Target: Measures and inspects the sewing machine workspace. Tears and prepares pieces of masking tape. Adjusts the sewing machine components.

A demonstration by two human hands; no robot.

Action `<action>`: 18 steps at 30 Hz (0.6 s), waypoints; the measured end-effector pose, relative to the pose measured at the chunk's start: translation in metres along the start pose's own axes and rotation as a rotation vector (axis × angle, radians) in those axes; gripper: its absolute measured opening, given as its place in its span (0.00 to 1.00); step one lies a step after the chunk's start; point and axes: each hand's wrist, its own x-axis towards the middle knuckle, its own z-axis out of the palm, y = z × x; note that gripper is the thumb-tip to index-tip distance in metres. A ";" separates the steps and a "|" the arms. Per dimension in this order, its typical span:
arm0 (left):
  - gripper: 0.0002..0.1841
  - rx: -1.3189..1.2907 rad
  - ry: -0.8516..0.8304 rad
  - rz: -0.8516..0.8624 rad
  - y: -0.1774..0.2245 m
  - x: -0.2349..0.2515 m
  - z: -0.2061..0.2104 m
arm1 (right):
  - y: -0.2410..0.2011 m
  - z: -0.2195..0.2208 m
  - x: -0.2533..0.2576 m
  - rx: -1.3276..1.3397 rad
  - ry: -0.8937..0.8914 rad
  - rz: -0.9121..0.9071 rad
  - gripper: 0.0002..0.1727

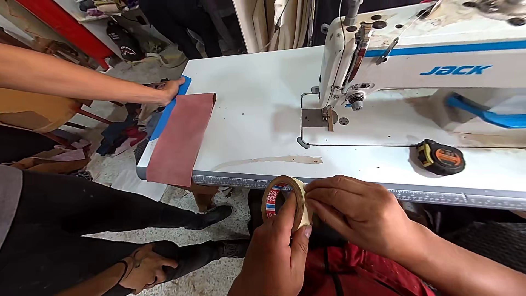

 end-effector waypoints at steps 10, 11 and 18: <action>0.21 -0.140 -0.230 -0.109 0.003 0.004 -0.015 | 0.004 -0.018 -0.007 -0.002 -0.303 -0.136 0.13; 0.19 -0.228 -0.320 -0.122 0.001 0.005 -0.020 | 0.007 -0.022 -0.007 0.017 -0.368 -0.186 0.13; 0.12 -0.584 -0.702 -0.213 -0.007 0.014 -0.023 | 0.011 -0.039 -0.004 0.231 -0.666 -0.226 0.11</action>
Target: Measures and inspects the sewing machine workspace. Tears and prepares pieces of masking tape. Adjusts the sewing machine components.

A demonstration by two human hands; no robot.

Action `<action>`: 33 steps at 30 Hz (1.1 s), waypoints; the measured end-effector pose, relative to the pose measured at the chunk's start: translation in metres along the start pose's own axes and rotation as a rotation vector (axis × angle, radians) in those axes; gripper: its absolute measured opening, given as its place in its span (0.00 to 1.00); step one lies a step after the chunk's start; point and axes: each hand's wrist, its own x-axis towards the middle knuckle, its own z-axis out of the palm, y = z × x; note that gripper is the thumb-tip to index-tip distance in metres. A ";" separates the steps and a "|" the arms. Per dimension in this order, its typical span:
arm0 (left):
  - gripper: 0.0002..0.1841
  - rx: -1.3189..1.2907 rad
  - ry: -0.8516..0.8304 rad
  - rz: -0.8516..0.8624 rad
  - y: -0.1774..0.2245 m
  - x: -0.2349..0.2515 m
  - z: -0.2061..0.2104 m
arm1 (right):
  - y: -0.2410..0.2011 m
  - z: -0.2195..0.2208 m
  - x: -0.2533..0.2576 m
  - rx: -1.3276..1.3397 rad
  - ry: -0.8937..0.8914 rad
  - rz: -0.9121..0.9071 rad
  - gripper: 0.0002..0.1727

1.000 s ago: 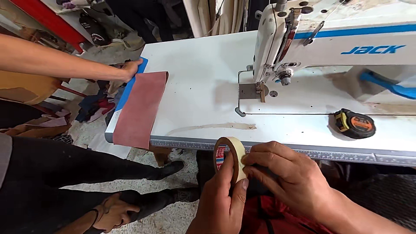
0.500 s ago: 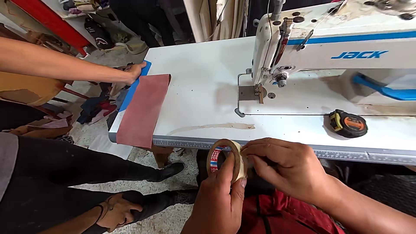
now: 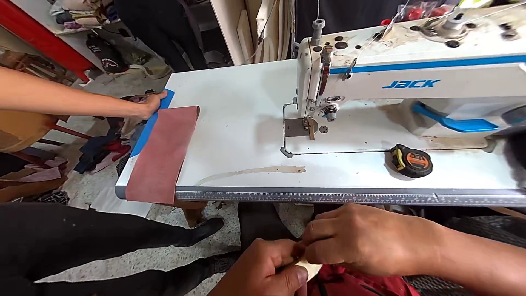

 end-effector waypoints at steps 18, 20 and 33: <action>0.18 0.269 0.997 0.368 -0.045 0.025 0.020 | 0.007 0.066 0.014 0.172 0.769 0.431 0.02; 0.26 0.525 1.035 0.461 -0.040 0.021 0.037 | 0.005 0.067 0.019 0.196 0.786 0.493 0.06; 0.35 0.639 0.732 0.535 -0.051 0.007 0.029 | -0.004 0.055 0.017 0.471 0.840 0.499 0.12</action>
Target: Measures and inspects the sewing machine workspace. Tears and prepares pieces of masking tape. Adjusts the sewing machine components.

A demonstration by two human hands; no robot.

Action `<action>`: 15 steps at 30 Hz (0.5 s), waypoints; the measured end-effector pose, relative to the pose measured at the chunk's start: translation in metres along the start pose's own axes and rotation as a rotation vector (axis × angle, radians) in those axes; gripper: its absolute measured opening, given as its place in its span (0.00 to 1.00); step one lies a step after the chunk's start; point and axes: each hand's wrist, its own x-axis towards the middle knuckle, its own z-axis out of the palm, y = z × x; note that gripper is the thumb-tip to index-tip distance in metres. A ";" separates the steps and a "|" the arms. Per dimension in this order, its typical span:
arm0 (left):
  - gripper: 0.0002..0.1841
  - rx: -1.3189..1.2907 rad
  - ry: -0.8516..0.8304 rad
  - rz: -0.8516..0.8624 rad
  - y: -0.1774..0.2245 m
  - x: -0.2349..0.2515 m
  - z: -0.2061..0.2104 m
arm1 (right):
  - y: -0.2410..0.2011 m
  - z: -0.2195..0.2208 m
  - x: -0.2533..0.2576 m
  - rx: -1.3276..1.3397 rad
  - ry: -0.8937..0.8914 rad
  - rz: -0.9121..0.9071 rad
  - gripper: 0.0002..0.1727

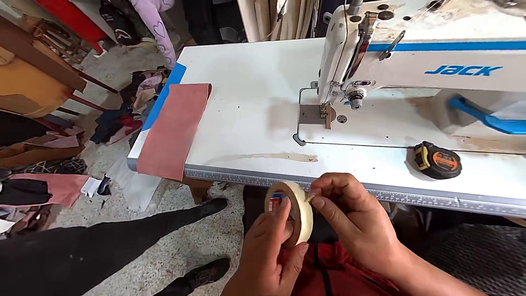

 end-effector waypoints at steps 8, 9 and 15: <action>0.25 0.187 0.081 0.107 0.001 0.005 0.000 | -0.023 -0.013 0.015 -0.340 -0.088 -0.286 0.10; 0.24 0.183 0.088 0.118 0.001 0.005 0.000 | -0.022 -0.012 0.016 -0.271 -0.087 -0.262 0.09; 0.21 0.178 0.107 0.170 0.001 0.004 0.000 | -0.010 -0.006 0.017 0.107 -0.053 -0.135 0.06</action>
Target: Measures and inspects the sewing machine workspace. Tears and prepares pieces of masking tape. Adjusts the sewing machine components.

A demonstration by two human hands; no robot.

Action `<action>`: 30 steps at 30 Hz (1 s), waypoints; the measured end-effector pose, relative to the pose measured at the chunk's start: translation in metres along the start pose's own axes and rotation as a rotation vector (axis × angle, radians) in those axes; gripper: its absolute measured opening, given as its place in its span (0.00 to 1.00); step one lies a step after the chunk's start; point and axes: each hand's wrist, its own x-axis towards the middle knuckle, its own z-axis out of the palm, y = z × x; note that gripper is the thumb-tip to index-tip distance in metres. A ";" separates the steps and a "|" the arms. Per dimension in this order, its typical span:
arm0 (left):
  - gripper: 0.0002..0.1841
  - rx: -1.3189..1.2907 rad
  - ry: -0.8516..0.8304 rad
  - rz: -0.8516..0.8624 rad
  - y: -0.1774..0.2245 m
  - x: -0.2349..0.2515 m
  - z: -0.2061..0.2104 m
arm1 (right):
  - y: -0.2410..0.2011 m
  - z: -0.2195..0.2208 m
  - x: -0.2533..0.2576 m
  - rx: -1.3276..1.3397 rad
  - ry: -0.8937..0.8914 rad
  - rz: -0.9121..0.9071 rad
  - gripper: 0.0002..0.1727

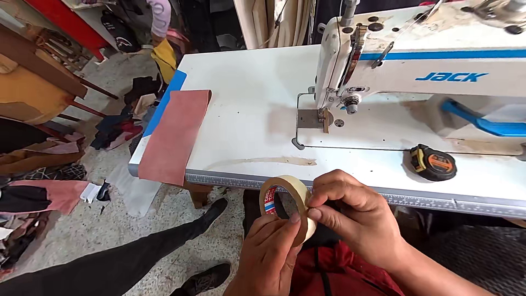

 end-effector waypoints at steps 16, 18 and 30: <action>0.19 -0.019 -0.016 0.025 -0.004 0.004 -0.007 | 0.003 -0.014 0.018 -0.186 -0.248 -0.165 0.07; 0.20 -0.040 -0.041 -0.012 -0.003 0.004 -0.009 | 0.004 -0.015 0.020 -0.311 -0.277 -0.241 0.08; 0.21 -0.106 -0.084 -0.132 -0.002 0.007 -0.015 | 0.008 -0.016 0.020 -0.431 -0.202 -0.205 0.06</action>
